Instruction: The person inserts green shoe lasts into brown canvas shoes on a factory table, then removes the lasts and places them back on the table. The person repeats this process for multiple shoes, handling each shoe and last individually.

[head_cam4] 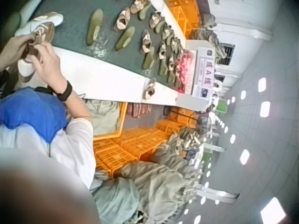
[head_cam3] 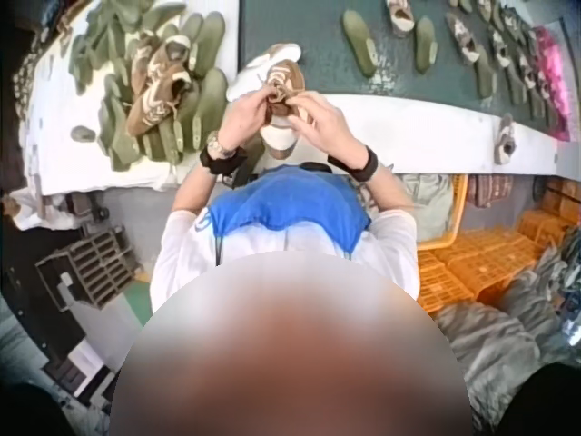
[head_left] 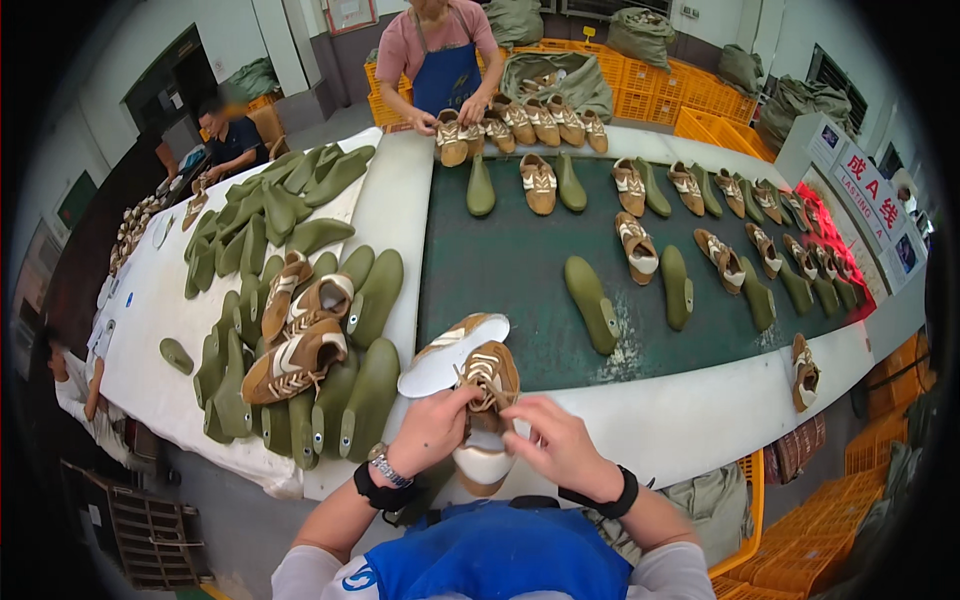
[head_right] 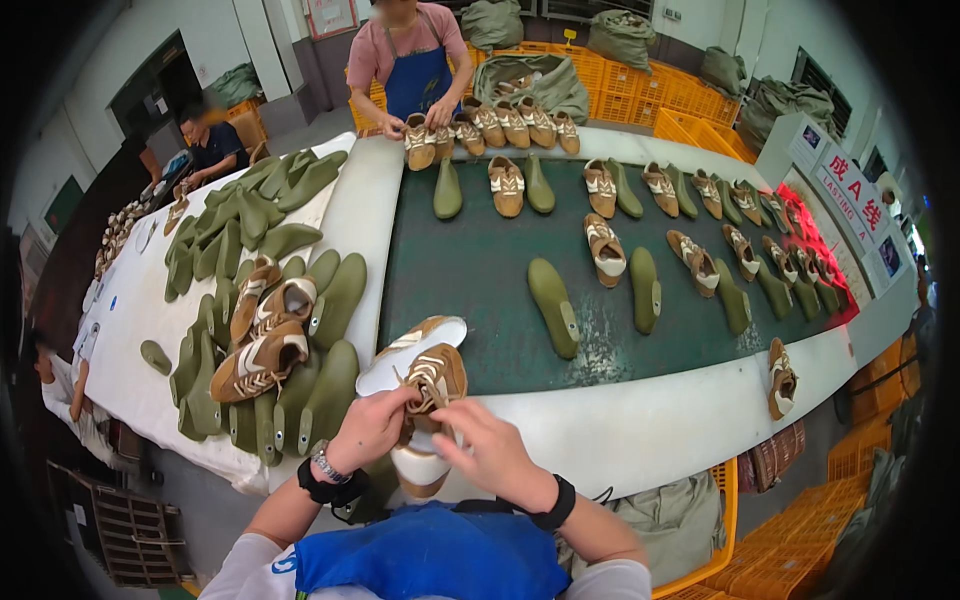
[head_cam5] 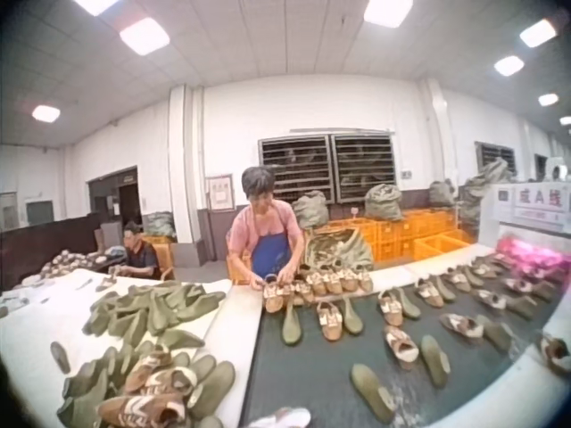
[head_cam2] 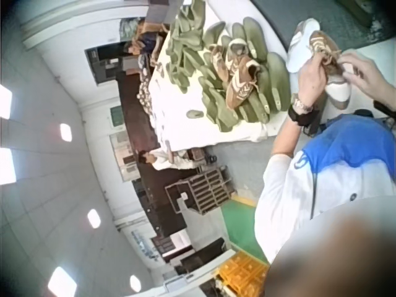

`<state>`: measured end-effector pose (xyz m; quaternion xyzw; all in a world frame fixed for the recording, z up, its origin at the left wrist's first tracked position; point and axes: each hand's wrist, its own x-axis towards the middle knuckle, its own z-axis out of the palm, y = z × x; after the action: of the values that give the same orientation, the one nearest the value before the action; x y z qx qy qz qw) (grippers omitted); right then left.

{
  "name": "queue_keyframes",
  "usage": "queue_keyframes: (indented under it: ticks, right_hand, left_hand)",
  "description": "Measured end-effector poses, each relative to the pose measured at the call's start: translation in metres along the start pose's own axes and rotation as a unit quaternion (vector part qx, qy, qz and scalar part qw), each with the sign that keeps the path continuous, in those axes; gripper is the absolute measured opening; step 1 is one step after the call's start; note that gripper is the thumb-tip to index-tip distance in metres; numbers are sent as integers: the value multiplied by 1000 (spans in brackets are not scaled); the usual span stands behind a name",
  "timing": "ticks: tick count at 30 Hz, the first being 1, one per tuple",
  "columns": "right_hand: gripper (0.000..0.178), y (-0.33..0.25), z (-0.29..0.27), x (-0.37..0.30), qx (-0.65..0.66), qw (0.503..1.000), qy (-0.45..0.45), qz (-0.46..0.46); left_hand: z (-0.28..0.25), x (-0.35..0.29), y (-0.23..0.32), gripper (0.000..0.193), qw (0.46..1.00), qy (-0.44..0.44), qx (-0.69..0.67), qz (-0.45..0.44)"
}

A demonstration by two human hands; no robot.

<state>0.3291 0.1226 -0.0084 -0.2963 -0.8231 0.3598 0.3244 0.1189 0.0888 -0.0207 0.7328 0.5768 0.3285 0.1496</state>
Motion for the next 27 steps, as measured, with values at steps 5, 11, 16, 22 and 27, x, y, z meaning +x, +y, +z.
queue_keyframes:
  ticks: [5,11,16,22,27]
  right_hand:
    - [34,10,-50,54,-135,976,-171,15]
    - [25,108,-132,156,-167,976,-139,4]
    - [21,259,-77,219,-277,958,-17,77]
    - [33,371,-64,235,-149,976,-120,104]
    - [22,426,-176,221,-248,933,153,210]
  left_hand:
    - [13,80,-6,27,995,68,-53,52]
    - [26,139,-52,45,992,-74,-88,-48]
    - [51,156,-95,31,990,-135,-48,-5]
    - [58,227,-104,28,982,-183,-11,-36]
    - [127,352,-94,22,983,-166,1,84]
